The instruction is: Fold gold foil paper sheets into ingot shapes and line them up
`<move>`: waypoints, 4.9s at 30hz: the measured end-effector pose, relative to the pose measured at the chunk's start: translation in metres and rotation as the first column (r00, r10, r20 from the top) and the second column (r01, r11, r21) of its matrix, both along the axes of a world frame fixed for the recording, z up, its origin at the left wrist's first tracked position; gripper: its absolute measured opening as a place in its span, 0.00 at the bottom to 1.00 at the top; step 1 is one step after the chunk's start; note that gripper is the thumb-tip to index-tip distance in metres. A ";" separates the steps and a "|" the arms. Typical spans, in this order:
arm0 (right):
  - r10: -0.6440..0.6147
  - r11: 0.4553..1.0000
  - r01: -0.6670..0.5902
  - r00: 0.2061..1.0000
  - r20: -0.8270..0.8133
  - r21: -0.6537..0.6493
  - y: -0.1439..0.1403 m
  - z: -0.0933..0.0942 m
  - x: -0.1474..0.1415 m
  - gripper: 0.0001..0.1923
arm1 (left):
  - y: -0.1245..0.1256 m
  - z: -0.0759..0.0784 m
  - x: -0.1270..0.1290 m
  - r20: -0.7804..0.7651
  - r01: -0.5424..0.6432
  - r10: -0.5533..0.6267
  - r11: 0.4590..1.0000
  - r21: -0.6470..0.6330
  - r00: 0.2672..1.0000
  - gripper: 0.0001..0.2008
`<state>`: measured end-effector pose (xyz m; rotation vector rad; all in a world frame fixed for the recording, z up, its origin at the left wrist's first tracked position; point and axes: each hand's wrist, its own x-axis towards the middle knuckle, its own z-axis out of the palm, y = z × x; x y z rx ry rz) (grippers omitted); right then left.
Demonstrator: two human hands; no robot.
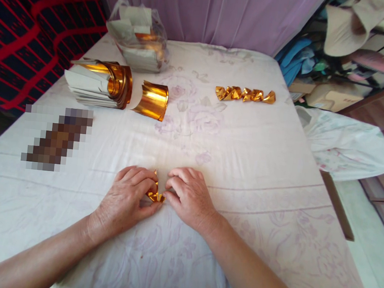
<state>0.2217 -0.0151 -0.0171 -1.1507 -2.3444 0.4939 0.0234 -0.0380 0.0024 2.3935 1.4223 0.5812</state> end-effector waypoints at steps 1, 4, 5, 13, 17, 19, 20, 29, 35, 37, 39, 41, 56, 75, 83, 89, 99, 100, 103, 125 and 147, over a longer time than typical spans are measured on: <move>-0.004 1.000 0.004 1.000 -0.005 -0.003 0.001 -0.001 0.001 0.03 | 0.000 0.000 0.000 -0.003 0.001 -0.001 1.000 -0.001 1.000 0.07; -0.012 1.000 0.012 1.000 -0.015 -0.007 0.003 -0.003 0.002 0.04 | 0.000 0.000 0.001 -0.014 -0.002 0.002 1.000 0.001 1.000 0.08; -0.011 1.000 0.011 1.000 -0.017 -0.007 0.003 -0.003 0.002 0.04 | 0.000 0.000 0.001 -0.016 -0.006 0.006 1.000 0.005 1.000 0.08; -0.027 0.998 0.027 1.000 0.010 -0.052 -0.003 0.001 0.000 0.09 | 0.000 -0.003 0.001 -0.018 -0.018 0.018 0.999 0.037 1.000 0.08; -0.031 0.998 0.031 0.999 -0.011 -0.052 -0.001 0.000 0.000 0.08 | 0.000 -0.004 0.001 -0.011 -0.016 0.017 1.000 0.022 1.000 0.09; -0.032 0.999 0.031 0.999 -0.029 -0.039 0.000 -0.001 0.000 0.06 | 0.000 -0.004 0.001 -0.006 -0.017 0.018 1.000 0.007 1.000 0.08; -0.028 0.999 0.026 0.999 -0.037 -0.032 0.001 -0.002 0.000 0.05 | 0.000 -0.003 0.001 -0.005 -0.020 0.020 1.000 0.000 1.000 0.08; -0.065 0.995 0.078 0.981 -0.183 0.061 0.005 -0.007 0.005 0.07 | 0.001 0.003 0.003 -0.042 -0.038 0.037 0.999 -0.037 0.998 0.08; -0.072 0.989 0.092 0.984 -0.166 0.116 0.004 -0.008 0.005 0.08 | 0.000 0.003 0.005 -0.061 -0.047 0.046 0.999 -0.014 0.997 0.06; -0.064 0.989 0.083 0.986 -0.152 0.122 0.003 -0.008 0.005 0.08 | -0.002 0.001 0.006 -0.066 -0.067 0.067 0.998 0.006 0.996 0.06; -0.059 0.989 0.076 0.989 -0.138 0.124 0.002 -0.008 0.004 0.08 | -0.004 -0.002 0.008 -0.069 -0.090 0.091 0.996 0.019 0.993 0.05; -0.051 0.990 0.066 0.991 -0.122 0.123 0.001 -0.008 0.004 0.08 | -0.006 -0.004 0.009 -0.069 -0.107 0.109 0.994 0.031 0.992 0.06; -0.046 0.998 0.047 0.998 -0.031 0.046 0.008 -0.004 0.001 0.19 | -0.009 -0.005 0.010 -0.064 -0.075 0.080 0.995 0.069 0.995 0.04; 0.017 0.991 -0.013 0.999 0.029 -0.132 0.039 0.015 -0.004 0.13 | 0.026 0.017 -0.018 -0.014 0.227 -0.238 0.942 -0.249 0.971 0.10; 0.177 0.981 -0.179 0.984 0.030 0.075 0.039 0.001 0.010 0.15 | 0.041 0.016 -0.027 0.030 0.349 -0.354 0.901 -0.258 0.935 0.13; 0.189 0.932 -0.200 0.980 0.065 0.301 0.038 0.002 0.007 0.06 | 0.042 0.016 -0.028 0.029 0.339 -0.341 0.916 -0.216 0.939 0.19; 0.295 0.933 -0.292 0.955 0.020 0.208 0.019 -0.003 0.015 0.07 | 0.026 0.006 -0.025 -0.041 0.180 -0.182 0.982 -0.062 0.982 0.15; 0.298 0.938 -0.296 0.954 0.018 0.182 0.019 -0.002 0.016 0.08 | 0.023 0.004 -0.024 -0.044 0.161 -0.162 0.987 -0.026 0.986 0.15; 0.319 0.944 -0.320 0.947 0.025 0.085 0.023 0.003 0.019 0.10 | 0.015 -0.002 -0.021 -0.048 0.112 -0.107 0.989 0.097 0.993 0.14; 0.195 0.980 -0.190 0.972 -0.131 0.052 0.034 -0.006 0.011 0.03 | -0.014 -0.015 -0.009 -0.114 0.094 -0.068 0.967 0.236 0.991 0.14; 0.190 0.980 -0.194 0.978 -0.087 -0.035 0.025 0.001 0.014 0.04 | -0.013 -0.019 -0.011 -0.153 0.183 -0.147 0.947 0.264 0.977 0.18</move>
